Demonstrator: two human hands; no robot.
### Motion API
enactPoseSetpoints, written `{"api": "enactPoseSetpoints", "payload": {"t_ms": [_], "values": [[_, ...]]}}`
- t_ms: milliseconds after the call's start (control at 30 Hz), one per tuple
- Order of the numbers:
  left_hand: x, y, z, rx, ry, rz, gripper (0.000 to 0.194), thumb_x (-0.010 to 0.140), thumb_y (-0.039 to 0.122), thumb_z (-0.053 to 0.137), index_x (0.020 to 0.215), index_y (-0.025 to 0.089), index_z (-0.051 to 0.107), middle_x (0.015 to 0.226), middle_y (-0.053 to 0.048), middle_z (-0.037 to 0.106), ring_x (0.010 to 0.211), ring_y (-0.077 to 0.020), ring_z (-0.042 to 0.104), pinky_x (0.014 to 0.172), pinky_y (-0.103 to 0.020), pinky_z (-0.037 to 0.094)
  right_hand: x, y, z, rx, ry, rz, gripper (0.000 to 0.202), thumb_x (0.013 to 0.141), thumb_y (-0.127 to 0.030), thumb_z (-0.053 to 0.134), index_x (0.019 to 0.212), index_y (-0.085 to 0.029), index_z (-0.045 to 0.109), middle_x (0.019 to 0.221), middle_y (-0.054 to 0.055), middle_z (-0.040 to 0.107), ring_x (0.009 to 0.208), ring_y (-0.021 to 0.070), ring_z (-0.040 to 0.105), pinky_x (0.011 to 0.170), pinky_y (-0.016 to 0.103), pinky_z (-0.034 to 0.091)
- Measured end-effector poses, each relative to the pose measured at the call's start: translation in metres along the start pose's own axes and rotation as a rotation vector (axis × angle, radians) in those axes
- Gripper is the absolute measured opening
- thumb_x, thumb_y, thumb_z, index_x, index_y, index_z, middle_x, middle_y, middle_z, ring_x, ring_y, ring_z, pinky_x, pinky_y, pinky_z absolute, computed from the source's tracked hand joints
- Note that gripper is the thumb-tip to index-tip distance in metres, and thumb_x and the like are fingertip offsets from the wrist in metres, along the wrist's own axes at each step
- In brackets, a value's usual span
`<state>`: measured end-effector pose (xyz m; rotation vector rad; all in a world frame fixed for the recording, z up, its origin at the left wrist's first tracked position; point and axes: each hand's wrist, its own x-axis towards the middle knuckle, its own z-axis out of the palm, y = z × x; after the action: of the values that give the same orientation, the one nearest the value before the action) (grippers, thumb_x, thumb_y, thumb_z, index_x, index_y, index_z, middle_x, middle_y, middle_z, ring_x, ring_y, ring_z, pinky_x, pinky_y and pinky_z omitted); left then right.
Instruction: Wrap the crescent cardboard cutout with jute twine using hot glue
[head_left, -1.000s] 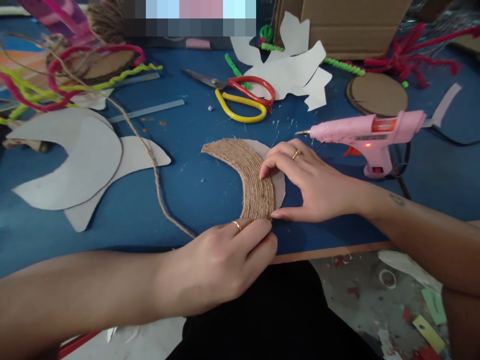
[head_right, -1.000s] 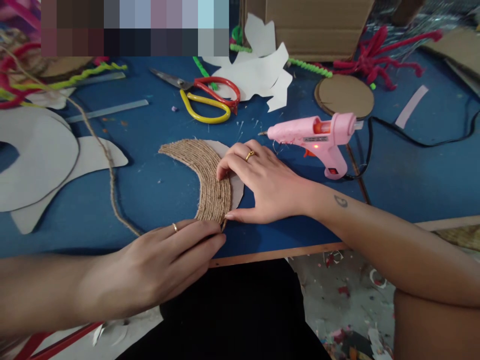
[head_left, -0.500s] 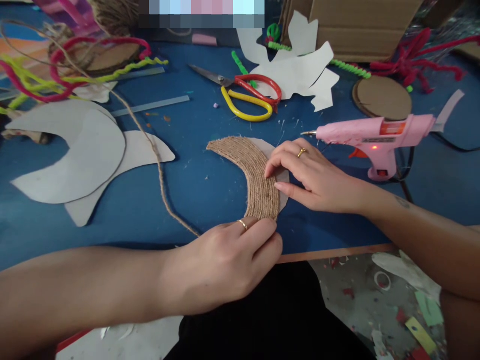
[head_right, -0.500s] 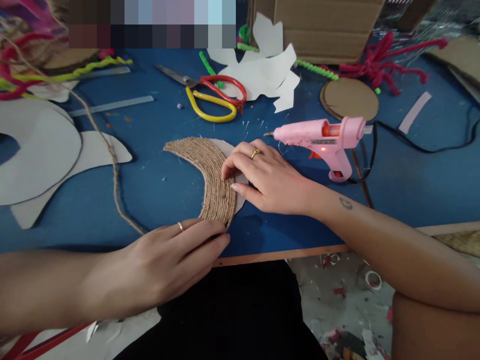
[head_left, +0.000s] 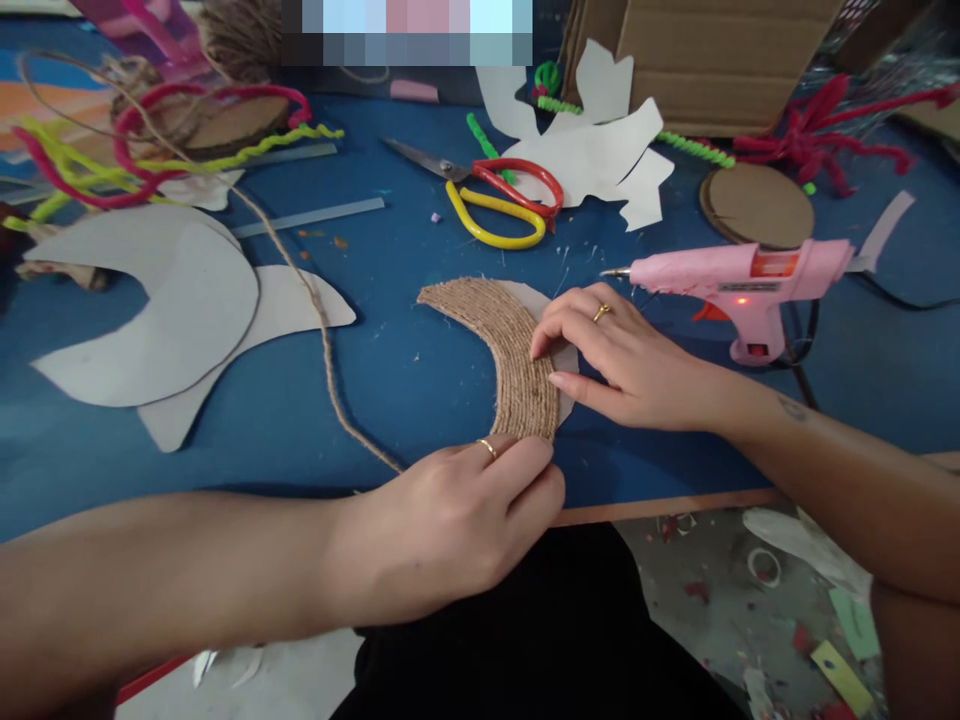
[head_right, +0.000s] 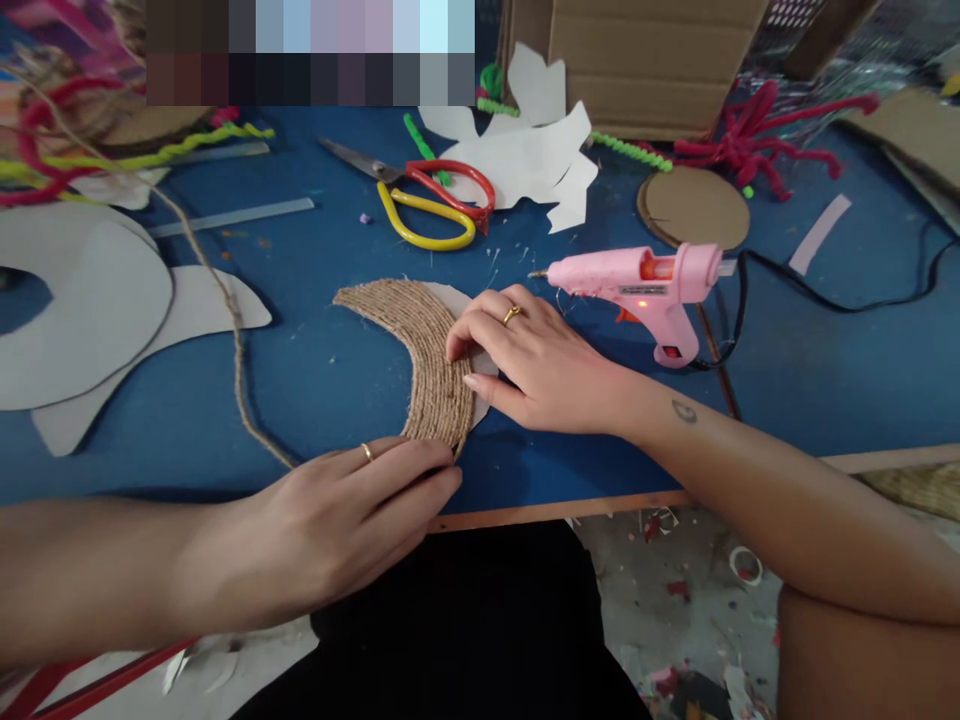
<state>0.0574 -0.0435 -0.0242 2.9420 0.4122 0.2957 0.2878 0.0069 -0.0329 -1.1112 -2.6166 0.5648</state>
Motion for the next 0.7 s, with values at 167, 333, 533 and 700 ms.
{"api": "enactPoseSetpoints", "payload": {"t_ms": [167, 333, 533, 700], "values": [[0.0, 0.0008, -0.0002, 0.008, 0.001, -0.007, 0.025, 0.094, 0.006, 0.036, 0.102, 0.009, 0.06, 0.094, -0.009, 0.063, 0.09, -0.0197, 0.063, 0.066, -0.028, 0.054, 0.0003, 0.0003, -0.0008, 0.015, -0.016, 0.01, 0.022, 0.091, -0.033, 0.048, 0.108, -0.02, 0.049, 0.113, 0.007, 0.052, 0.106, 0.0236, 0.041, 0.096, 0.041, 0.032], [0.0002, 0.0003, -0.001, 0.024, -0.003, -0.006, 0.024, 0.094, 0.006, 0.038, 0.102, 0.01, 0.06, 0.095, -0.009, 0.063, 0.09, -0.0191, 0.064, 0.066, -0.027, 0.054, 0.0006, -0.0011, -0.0038, 0.075, -0.037, 0.05, 0.019, 0.093, -0.031, 0.044, 0.108, -0.022, 0.051, 0.113, 0.005, 0.053, 0.107, 0.0228, 0.041, 0.096, 0.041, 0.032], [0.0006, -0.0001, -0.0011, 0.035, 0.01, -0.012, 0.025, 0.094, 0.007, 0.038, 0.102, 0.01, 0.061, 0.097, -0.009, 0.063, 0.088, -0.0198, 0.064, 0.061, -0.028, 0.054, -0.0007, -0.0007, -0.0022, 0.037, -0.024, 0.025, 0.03, 0.09, -0.045, 0.05, 0.108, -0.021, 0.049, 0.113, 0.007, 0.052, 0.107, 0.0256, 0.041, 0.096, 0.043, 0.033], [0.0004, 0.0, -0.0009, 0.019, 0.005, -0.005, 0.027, 0.093, 0.005, 0.037, 0.104, 0.009, 0.061, 0.098, -0.01, 0.064, 0.09, -0.0206, 0.064, 0.061, -0.029, 0.054, -0.0012, -0.0006, 0.0014, -0.054, -0.015, 0.012, 0.034, 0.084, -0.042, 0.059, 0.108, -0.022, 0.046, 0.114, 0.008, 0.051, 0.106, 0.0269, 0.042, 0.095, 0.045, 0.034]]}}
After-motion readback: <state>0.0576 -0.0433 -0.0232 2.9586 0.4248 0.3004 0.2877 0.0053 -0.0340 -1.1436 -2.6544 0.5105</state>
